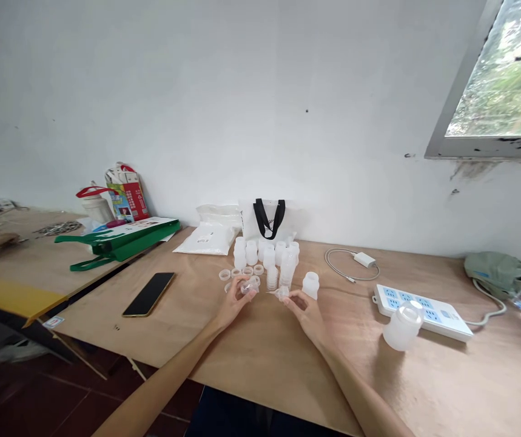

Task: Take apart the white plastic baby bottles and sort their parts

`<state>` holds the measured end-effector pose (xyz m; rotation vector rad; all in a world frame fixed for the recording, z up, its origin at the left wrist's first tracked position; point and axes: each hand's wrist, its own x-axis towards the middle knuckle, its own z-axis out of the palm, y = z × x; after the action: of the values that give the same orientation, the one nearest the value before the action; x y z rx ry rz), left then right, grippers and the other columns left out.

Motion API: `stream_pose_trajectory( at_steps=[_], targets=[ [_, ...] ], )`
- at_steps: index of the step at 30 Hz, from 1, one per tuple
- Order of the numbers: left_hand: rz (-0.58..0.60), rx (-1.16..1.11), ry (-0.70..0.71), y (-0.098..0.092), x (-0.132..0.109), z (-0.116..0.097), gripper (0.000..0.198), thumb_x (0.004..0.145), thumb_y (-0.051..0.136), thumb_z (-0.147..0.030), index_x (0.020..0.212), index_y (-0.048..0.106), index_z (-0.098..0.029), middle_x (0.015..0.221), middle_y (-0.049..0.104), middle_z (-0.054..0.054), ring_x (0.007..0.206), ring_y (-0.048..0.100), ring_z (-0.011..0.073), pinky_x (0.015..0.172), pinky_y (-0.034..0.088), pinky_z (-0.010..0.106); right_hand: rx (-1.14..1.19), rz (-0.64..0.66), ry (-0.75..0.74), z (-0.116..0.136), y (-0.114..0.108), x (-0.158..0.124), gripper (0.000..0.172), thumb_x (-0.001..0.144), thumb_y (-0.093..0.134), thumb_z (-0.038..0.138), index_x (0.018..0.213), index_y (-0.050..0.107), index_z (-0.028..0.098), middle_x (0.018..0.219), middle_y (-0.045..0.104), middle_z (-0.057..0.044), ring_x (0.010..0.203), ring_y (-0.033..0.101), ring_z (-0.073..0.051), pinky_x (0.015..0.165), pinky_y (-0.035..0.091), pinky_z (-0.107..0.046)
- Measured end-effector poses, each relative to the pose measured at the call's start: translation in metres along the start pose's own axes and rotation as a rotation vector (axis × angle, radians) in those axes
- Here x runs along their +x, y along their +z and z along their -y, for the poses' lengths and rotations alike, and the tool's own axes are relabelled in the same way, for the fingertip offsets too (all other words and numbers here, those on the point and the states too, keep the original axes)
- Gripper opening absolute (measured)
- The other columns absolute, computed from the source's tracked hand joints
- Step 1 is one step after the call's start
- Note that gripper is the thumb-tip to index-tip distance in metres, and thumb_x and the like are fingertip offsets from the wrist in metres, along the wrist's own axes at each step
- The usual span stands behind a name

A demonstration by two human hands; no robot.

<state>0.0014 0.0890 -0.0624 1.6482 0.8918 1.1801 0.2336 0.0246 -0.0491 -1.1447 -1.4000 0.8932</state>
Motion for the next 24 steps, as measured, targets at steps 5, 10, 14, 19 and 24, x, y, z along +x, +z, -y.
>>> stream_pose_trajectory(
  at_steps=[5,10,14,19,24],
  targets=[
    [0.015,-0.001,0.052,0.007,0.000,-0.008,0.045,0.078,0.075,-0.048,0.111,0.057,-0.022,0.118,0.063,0.006,0.105,0.062,0.0215,0.090,0.052,0.033,0.133,0.120,0.070,-0.005,0.004,0.000,0.052,0.076,0.073,0.062,0.108,0.055,0.026,0.083,0.070,0.000,0.081,0.066,-0.020,0.086,0.049,-0.037],
    [-0.147,0.032,0.083,0.010,0.013,-0.014,0.044,0.076,0.076,-0.046,0.110,0.062,-0.021,0.114,0.067,0.006,0.100,0.064,0.0210,0.085,0.053,0.031,0.071,0.263,0.038,-0.008,0.004,0.001,0.040,0.086,0.066,0.055,0.110,0.061,0.023,0.082,0.067,0.000,0.076,0.065,-0.018,0.080,0.051,-0.036],
    [-0.268,0.085,0.111,0.010,0.033,-0.022,0.038,0.080,0.072,-0.043,0.110,0.062,-0.022,0.118,0.064,0.007,0.104,0.063,0.0202,0.081,0.054,0.028,-0.022,0.290,0.003,-0.013,0.005,0.004,0.036,0.087,0.065,0.048,0.112,0.066,0.022,0.087,0.069,-0.002,0.079,0.066,-0.019,0.078,0.052,-0.036],
    [-0.238,0.105,0.127,0.010,0.062,-0.047,0.038,0.078,0.074,-0.038,0.108,0.058,-0.022,0.108,0.066,0.005,0.093,0.064,0.0176,0.077,0.052,0.027,-0.215,0.199,-0.044,-0.018,0.006,0.003,0.029,0.084,0.066,0.042,0.105,0.068,0.022,0.087,0.069,-0.002,0.078,0.063,-0.018,0.072,0.050,-0.032],
    [-0.123,0.333,0.220,0.033,0.089,-0.084,0.031,0.084,0.069,-0.036,0.111,0.061,-0.021,0.109,0.066,0.004,0.093,0.061,0.0180,0.083,0.048,0.030,-0.364,0.196,-0.094,-0.016,0.009,0.000,0.019,0.082,0.062,0.030,0.098,0.067,0.022,0.084,0.061,0.000,0.069,0.054,-0.015,0.066,0.047,-0.029]
  ],
)
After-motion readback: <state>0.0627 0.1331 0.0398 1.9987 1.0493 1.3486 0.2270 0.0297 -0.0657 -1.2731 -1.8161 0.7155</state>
